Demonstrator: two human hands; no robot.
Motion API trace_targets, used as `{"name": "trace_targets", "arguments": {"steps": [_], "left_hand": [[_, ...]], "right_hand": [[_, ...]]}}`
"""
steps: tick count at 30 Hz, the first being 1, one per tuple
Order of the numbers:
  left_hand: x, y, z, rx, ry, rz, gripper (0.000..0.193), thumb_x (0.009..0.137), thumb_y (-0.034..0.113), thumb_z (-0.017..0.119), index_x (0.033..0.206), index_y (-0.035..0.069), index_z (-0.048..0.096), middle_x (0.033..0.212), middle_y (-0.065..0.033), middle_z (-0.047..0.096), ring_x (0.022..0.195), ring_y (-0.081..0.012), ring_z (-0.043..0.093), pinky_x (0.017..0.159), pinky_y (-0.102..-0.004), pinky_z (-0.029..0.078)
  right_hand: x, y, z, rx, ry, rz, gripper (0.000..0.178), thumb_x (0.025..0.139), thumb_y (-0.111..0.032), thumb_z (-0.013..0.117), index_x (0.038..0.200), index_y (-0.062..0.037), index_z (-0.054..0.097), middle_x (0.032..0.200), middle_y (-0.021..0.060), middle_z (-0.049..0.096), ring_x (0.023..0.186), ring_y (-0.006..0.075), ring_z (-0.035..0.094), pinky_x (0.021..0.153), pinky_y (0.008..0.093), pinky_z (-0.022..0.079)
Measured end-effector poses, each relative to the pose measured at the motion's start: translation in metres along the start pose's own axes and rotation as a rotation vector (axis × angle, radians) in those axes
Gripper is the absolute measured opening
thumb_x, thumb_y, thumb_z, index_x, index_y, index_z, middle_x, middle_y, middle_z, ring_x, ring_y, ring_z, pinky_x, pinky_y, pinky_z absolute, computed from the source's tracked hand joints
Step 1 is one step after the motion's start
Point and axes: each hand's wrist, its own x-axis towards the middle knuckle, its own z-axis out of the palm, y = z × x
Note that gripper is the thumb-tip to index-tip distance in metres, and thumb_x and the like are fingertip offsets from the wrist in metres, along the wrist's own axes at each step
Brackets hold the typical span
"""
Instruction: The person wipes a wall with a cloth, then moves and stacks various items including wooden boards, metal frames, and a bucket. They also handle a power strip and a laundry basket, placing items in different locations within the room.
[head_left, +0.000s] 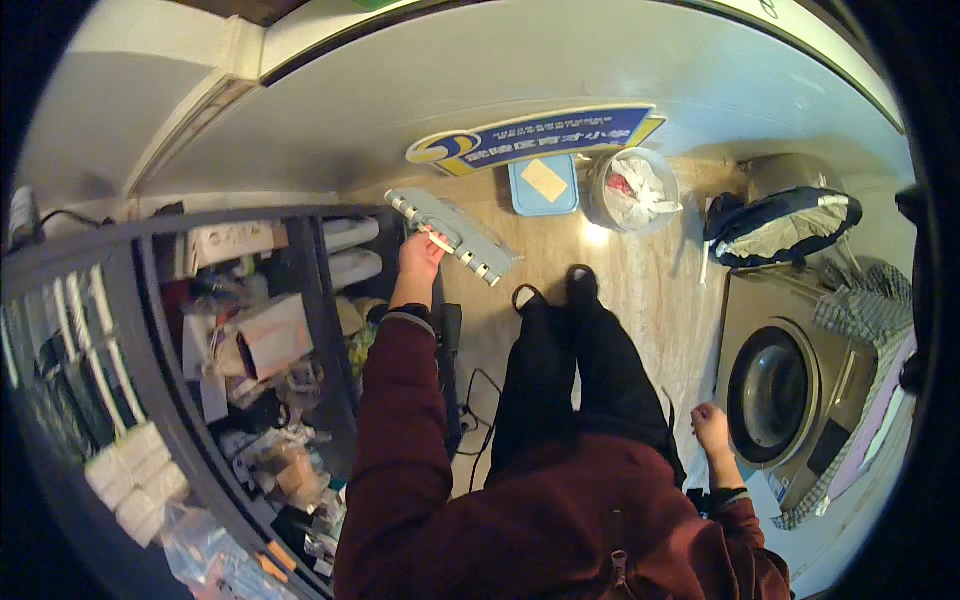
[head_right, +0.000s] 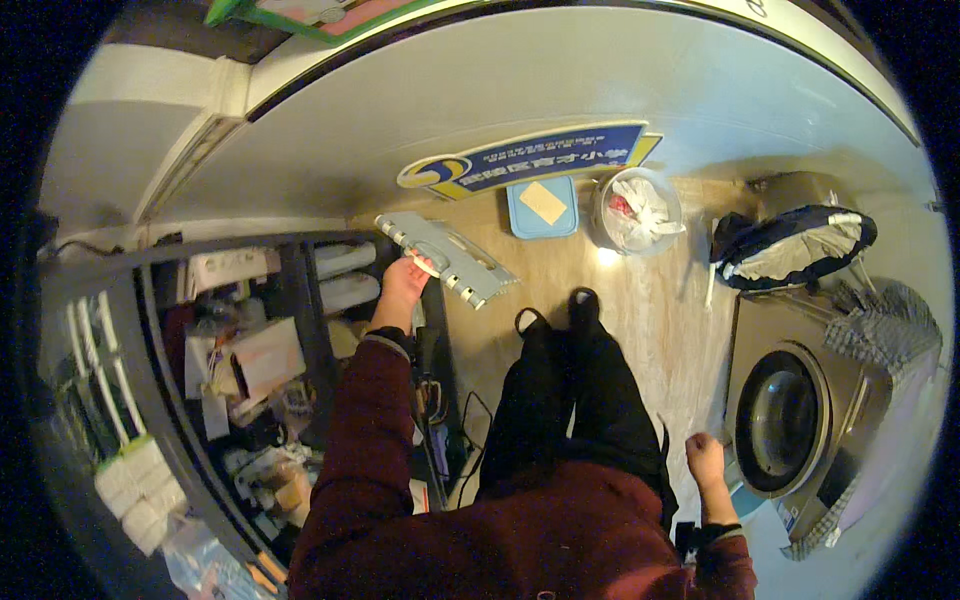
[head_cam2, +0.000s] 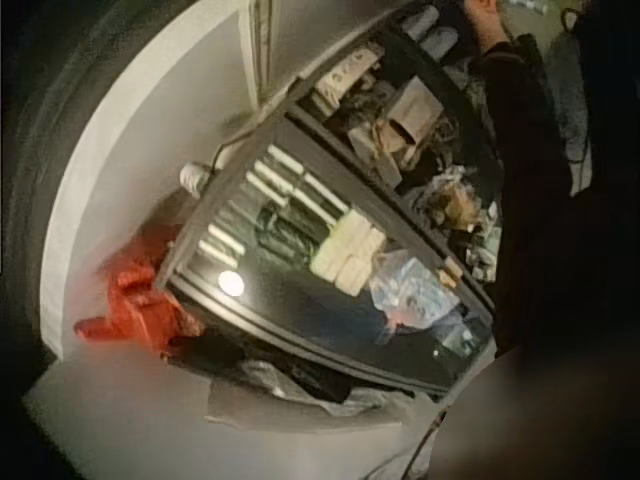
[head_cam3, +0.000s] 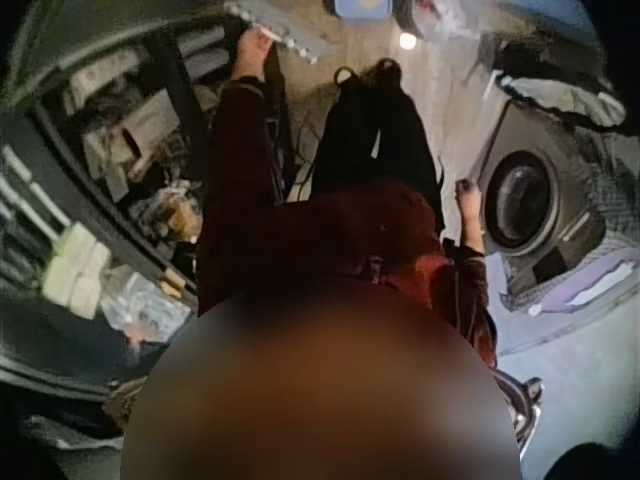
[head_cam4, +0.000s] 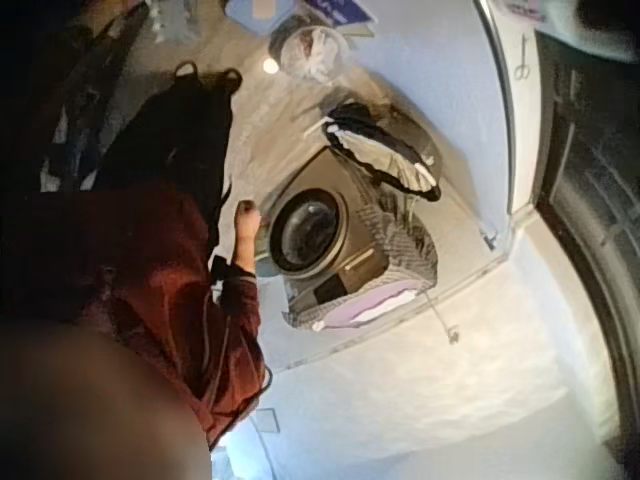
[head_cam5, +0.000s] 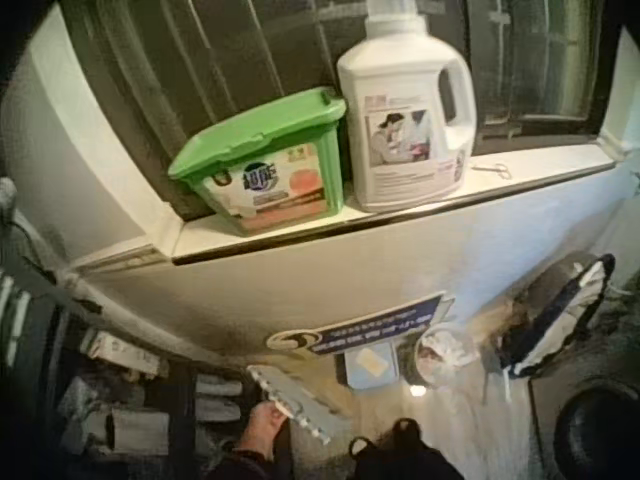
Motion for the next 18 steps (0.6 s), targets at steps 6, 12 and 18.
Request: {"name": "trace_targets", "arguments": {"steps": [6,12,18], "left_hand": [[0.107,-0.001,-0.004,-0.016,0.099,0.101,0.025,0.076,0.007,0.046,0.100,0.000,0.046,0.093,-0.0126,0.049,0.086,-0.0260,0.052,0.077,-0.0363,0.045],[0.176,0.011,-0.009,0.001,0.241,0.155,0.027,0.074,0.004,0.046,0.101,-0.002,0.046,0.094,-0.0120,0.049,0.087,-0.0252,0.052,0.076,-0.0342,0.046],[0.237,0.014,-0.015,-0.123,0.307,0.313,0.023,0.073,0.002,0.047,0.096,0.002,0.049,0.090,-0.0106,0.049,0.077,-0.0225,0.051,0.072,-0.0337,0.045]], "right_hand": [[0.050,-0.008,-0.019,0.012,0.049,-0.019,0.015,0.072,-0.012,0.054,0.075,0.0028,0.056,0.057,0.0102,0.056,0.045,0.0151,0.054,0.041,0.0271,0.042],[0.061,-0.015,-0.012,-0.245,0.062,0.168,0.019,0.068,-0.015,0.054,0.067,0.0037,0.057,0.062,0.0187,0.056,0.058,0.0296,0.058,0.055,0.0342,0.044],[0.069,-0.016,0.018,-0.334,-0.042,0.035,0.018,0.070,-0.015,0.054,0.065,0.0013,0.056,0.053,0.0104,0.055,0.049,0.0169,0.056,0.047,0.0305,0.044]]}}
